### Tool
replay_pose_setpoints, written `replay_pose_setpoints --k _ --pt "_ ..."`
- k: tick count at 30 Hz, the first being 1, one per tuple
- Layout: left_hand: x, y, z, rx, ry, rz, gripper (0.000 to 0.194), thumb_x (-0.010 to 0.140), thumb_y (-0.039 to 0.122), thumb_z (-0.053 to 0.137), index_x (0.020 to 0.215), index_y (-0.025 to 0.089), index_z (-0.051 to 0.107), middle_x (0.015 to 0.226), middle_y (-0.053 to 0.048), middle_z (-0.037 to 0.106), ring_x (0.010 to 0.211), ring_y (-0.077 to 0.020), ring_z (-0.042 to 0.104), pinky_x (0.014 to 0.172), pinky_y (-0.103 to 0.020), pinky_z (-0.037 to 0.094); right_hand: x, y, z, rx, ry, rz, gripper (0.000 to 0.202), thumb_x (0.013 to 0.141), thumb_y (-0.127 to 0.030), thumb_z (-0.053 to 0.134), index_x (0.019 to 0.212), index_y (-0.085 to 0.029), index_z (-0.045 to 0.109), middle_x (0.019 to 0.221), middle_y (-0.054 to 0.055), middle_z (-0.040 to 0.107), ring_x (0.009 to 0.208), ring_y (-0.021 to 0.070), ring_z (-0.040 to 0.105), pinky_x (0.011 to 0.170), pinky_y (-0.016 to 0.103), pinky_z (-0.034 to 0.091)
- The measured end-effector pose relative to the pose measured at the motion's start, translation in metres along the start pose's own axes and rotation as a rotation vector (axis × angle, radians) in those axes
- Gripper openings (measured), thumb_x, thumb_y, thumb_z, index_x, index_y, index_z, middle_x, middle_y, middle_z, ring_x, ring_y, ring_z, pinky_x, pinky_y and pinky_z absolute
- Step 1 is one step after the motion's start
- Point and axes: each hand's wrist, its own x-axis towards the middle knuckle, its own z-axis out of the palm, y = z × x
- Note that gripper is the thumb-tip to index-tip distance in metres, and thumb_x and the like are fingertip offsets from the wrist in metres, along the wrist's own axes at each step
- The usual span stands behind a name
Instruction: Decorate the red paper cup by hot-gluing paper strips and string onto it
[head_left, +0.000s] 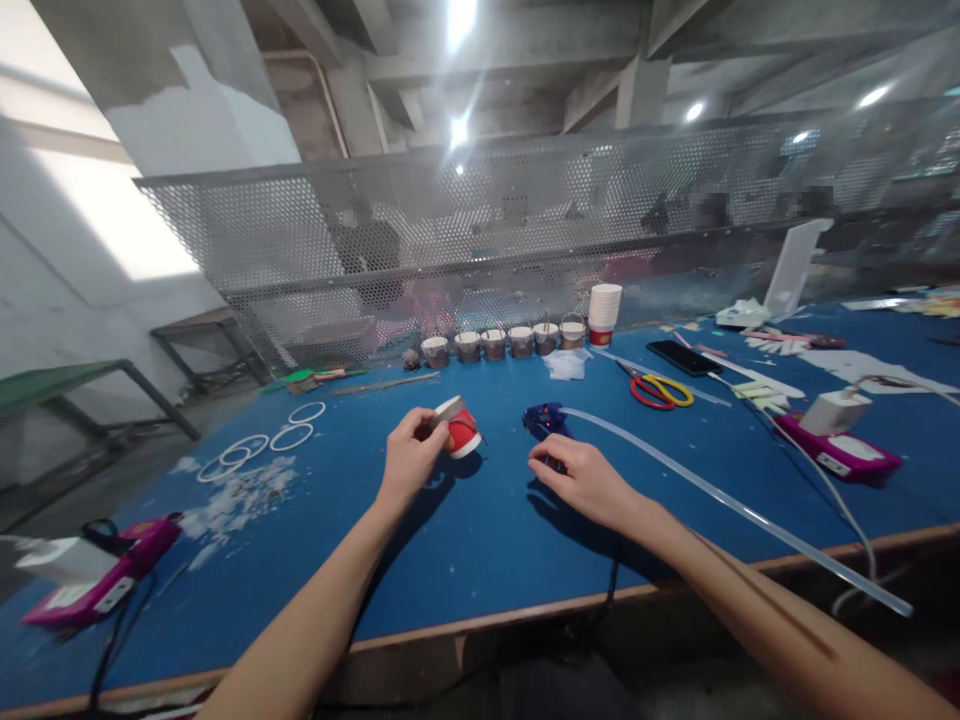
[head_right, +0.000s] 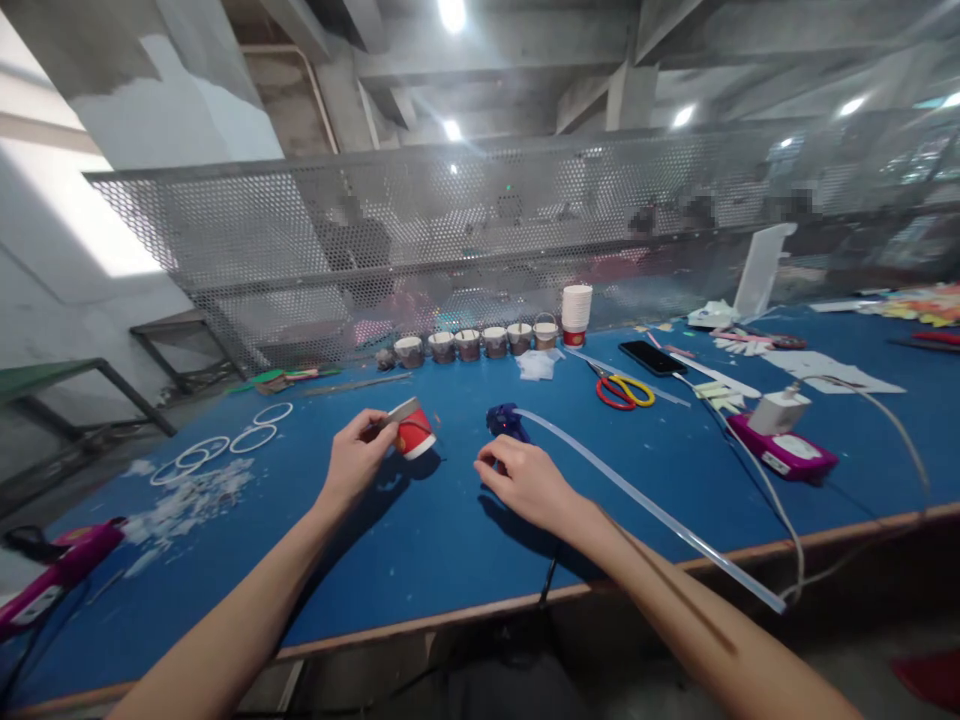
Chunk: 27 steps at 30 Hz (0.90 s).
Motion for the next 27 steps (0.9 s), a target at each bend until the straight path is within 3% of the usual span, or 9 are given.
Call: replay_pose_setpoints --k 6,10,11,15,18,21,23,25,27 --pt "0.005 -0.002 0.000 -0.037 0.036 -0.012 0.011 0.066 0.031 0.053 0.065 0.020 0.054 0.063 0.004 0.051 0.060 -0.0127 0.047 0.059 -0.024 0.038 -0.024 -0.010 0.008 -0.343 -0.183 0.090 0.054 0.092 -0.045 0.050 0.129 -0.007 0.057 0.139 0.022 0.052 0.130 0.0316 0.047 0.110 0.048 0.031" --pt "0.008 -0.005 -0.001 -0.050 0.061 0.007 0.008 0.065 0.028 0.054 0.064 0.020 0.053 0.063 0.004 0.051 0.060 -0.0125 0.046 0.060 -0.024 0.038 -0.026 -0.060 0.035 -0.363 -0.405 0.216 0.082 0.088 -0.061 0.050 0.138 0.004 0.045 0.148 0.030 0.034 0.140 0.0387 0.030 0.113 0.055 0.022" --pt "0.009 -0.005 -0.001 -0.053 0.066 0.013 0.007 0.065 0.027 0.054 0.063 0.020 0.053 0.062 0.004 0.051 0.060 -0.0125 0.046 0.060 -0.024 0.038 -0.031 -0.078 0.044 -0.303 -0.450 0.110 0.084 0.084 -0.065 0.054 0.136 0.001 0.049 0.147 0.028 0.038 0.138 0.0384 0.033 0.113 0.053 0.025" --pt "0.010 -0.007 0.000 -0.068 0.074 0.030 0.005 0.064 0.025 0.054 0.062 0.020 0.053 0.060 0.005 0.050 0.059 -0.0125 0.046 0.059 -0.024 0.038 -0.054 -0.124 0.076 0.096 -0.699 -0.830 0.051 0.093 -0.054 0.048 0.128 -0.017 0.055 0.140 0.007 0.054 0.133 0.0152 0.044 0.114 0.031 0.026" --pt "0.010 -0.007 0.001 -0.080 0.075 0.032 0.006 0.065 0.025 0.054 0.061 0.021 0.052 0.059 0.005 0.050 0.058 -0.0125 0.046 0.058 -0.024 0.038 -0.047 -0.113 0.077 -0.008 -0.492 -0.563 0.038 0.091 -0.047 0.056 0.115 -0.018 0.063 0.133 0.010 0.060 0.124 0.0194 0.053 0.109 0.036 0.033" --pt "0.010 -0.007 0.002 -0.085 0.070 0.029 0.005 0.064 0.024 0.054 0.061 0.021 0.052 0.060 0.005 0.051 0.059 -0.0127 0.047 0.060 -0.024 0.038 -0.030 -0.100 0.071 -0.259 -0.236 0.117 0.047 0.095 -0.042 0.051 0.127 -0.009 0.056 0.141 0.023 0.050 0.133 0.0313 0.044 0.109 0.050 0.031" --pt "0.010 -0.006 0.003 -0.086 0.064 0.028 0.005 0.064 0.024 0.054 0.061 0.021 0.052 0.060 0.005 0.051 0.060 -0.0129 0.047 0.061 -0.024 0.038 -0.031 -0.111 0.076 -0.313 -0.298 0.236 0.068 0.091 -0.053 0.051 0.135 0.000 0.048 0.146 0.029 0.038 0.139 0.0380 0.033 0.111 0.055 0.025" --pt "0.009 -0.005 0.003 -0.089 0.056 0.030 0.004 0.063 0.024 0.054 0.061 0.021 0.051 0.061 0.005 0.052 0.061 -0.0130 0.047 0.062 -0.024 0.039 -0.047 -0.135 0.089 -0.237 -0.422 -0.140 0.083 0.082 -0.061 0.061 0.135 0.002 0.047 0.148 0.029 0.035 0.140 0.0376 0.030 0.114 0.051 0.023" --pt "0.008 -0.003 0.003 -0.096 0.051 0.038 0.004 0.064 0.024 0.053 0.061 0.021 0.050 0.061 0.004 0.052 0.061 -0.0131 0.047 0.062 -0.024 0.039 -0.068 -0.154 0.099 -0.060 -0.613 -0.609 0.049 0.090 -0.050 0.056 0.120 -0.012 0.061 0.142 0.013 0.051 0.132 0.0216 0.046 0.113 0.034 0.029"
